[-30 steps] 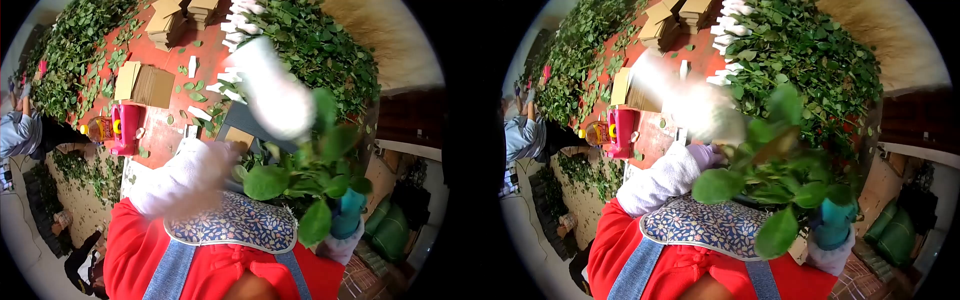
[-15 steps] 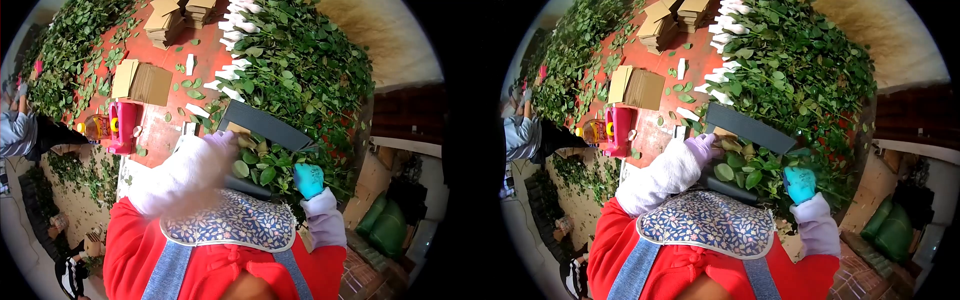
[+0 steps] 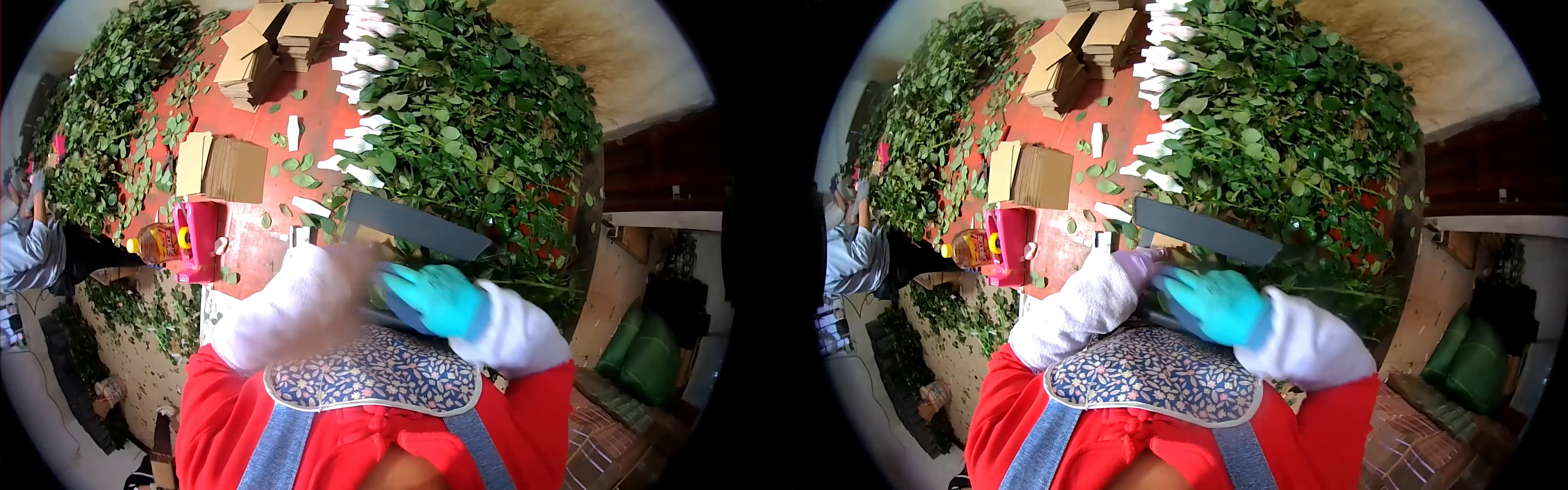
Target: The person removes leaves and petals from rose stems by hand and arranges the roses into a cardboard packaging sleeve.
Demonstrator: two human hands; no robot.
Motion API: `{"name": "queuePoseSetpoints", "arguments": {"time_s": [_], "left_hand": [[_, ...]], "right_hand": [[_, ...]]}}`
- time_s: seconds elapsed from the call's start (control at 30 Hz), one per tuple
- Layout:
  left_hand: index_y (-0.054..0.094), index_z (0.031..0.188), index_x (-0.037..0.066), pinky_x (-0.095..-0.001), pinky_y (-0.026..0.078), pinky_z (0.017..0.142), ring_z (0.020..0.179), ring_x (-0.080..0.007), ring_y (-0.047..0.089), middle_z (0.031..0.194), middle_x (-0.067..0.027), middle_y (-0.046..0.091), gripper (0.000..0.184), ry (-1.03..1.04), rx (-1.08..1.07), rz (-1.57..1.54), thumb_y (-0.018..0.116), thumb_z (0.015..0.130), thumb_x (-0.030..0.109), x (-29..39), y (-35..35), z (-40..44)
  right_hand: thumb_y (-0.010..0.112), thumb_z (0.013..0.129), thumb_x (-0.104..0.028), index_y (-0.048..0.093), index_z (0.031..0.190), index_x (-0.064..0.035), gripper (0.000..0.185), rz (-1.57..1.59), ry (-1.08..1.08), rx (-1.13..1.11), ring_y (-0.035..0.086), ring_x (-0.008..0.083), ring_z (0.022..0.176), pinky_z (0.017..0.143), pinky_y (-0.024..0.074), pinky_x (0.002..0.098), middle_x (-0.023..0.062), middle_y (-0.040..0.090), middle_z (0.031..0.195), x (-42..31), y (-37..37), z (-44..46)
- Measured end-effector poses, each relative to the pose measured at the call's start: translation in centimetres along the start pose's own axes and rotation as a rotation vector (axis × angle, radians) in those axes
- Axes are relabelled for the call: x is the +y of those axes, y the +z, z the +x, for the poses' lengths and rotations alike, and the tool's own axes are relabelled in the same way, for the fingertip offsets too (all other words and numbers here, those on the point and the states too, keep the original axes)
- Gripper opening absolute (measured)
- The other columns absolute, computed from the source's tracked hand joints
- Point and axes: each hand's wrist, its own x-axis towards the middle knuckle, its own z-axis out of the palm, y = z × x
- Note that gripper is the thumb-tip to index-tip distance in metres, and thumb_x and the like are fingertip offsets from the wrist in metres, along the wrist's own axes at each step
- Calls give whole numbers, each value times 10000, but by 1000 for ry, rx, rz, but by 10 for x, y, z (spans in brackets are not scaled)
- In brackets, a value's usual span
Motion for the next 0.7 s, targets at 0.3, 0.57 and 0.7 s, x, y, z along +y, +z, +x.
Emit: {"name": "queuePoseSetpoints", "arguments": {"time_s": [0.3, 0.57, 0.7], "left_hand": [[639, 1146, 147, -369, 527, 837, 1007, -328, 617, 1189, -161, 560, 354, 5, 10, -24, 674, 795, 119, -11, -7, -3], [636, 1149, 146, -371, 527, 836, 1010, -331, 615, 1199, -165, 552, 356, 15, -11, -22, 673, 796, 116, -8, -2, 38], [634, 1150, 145, -372, 527, 836, 1011, -332, 614, 1204, -166, 549, 357, -12, -24, -6, 673, 797, 115, -8, -6, 41]], "right_hand": [[587, 831, -234, 546, 1229, -137, 412, -173, 14, 103, 628, 277, 765, 624, 503, 401, 77, 619, 1044, 36, 26, 18], [539, 892, -245, 377, 1423, -155, 563, 27, 84, -264, 416, 337, 1297, 1060, 346, 453, 127, 365, 1472, 66, 68, -25], [664, 840, -239, 594, 1226, -110, 413, 342, -115, -254, 658, 304, 916, 805, 527, 389, 138, 676, 1014, 60, -51, -12]]}}
